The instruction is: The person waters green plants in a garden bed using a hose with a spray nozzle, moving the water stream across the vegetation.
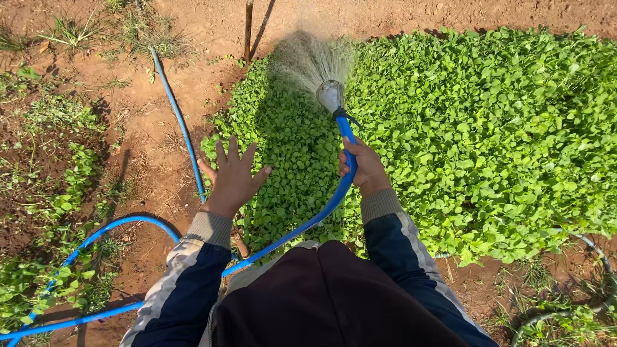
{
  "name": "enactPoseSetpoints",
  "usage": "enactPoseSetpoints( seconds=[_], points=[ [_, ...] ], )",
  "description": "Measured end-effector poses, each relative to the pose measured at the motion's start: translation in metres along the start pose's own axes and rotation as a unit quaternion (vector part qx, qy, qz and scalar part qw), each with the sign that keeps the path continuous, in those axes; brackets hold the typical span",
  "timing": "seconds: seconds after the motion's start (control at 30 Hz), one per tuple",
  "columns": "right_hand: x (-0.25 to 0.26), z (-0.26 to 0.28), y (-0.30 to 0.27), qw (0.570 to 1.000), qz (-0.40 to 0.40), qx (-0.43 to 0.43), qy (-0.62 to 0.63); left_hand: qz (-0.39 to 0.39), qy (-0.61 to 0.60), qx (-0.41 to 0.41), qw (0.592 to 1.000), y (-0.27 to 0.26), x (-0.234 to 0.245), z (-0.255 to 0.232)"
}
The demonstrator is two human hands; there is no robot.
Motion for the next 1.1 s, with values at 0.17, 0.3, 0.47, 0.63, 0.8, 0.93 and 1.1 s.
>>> enactPoseSetpoints(
  seconds=[0.17,0.3,0.47,0.63,0.8,0.93,1.1],
  points=[
    [-0.008,-0.003,0.006,1.0,0.001,-0.016,-0.015,-0.001,-0.002,0.009,1.0,-0.002,0.0,0.007],
    [-0.013,-0.007,0.013,0.999,0.028,-0.022,-0.013,-0.002,0.002,0.023,1.0,-0.003,0.0,0.011],
    [-0.023,-0.011,0.018,0.998,0.031,-0.043,-0.022,0.006,0.003,0.033,0.999,-0.002,-0.003,0.015],
    [-0.03,-0.016,0.019,0.997,0.045,-0.061,-0.02,0.002,-0.007,0.037,0.999,-0.005,-0.003,0.017],
    [-0.03,-0.022,0.02,0.996,0.062,-0.069,-0.02,0.033,-0.001,0.057,0.998,-0.003,-0.001,0.02],
    [-0.029,-0.027,0.024,0.993,0.06,-0.082,-0.058,0.032,0.0,0.05,0.998,-0.005,0.002,0.021],
    [-0.033,-0.03,0.021,0.992,0.036,-0.09,-0.081,0.037,-0.001,0.051,0.998,-0.008,0.003,0.023]
  ],
)
Point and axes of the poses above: each hand's wrist, its own y-axis towards the middle knuckle, its own x-axis out of the back of the hand, z = x × y, the point moved 4 cm from there along y, towards the middle knuckle, and after that the axes turned 5 degrees about z, right-handed, at the moved point
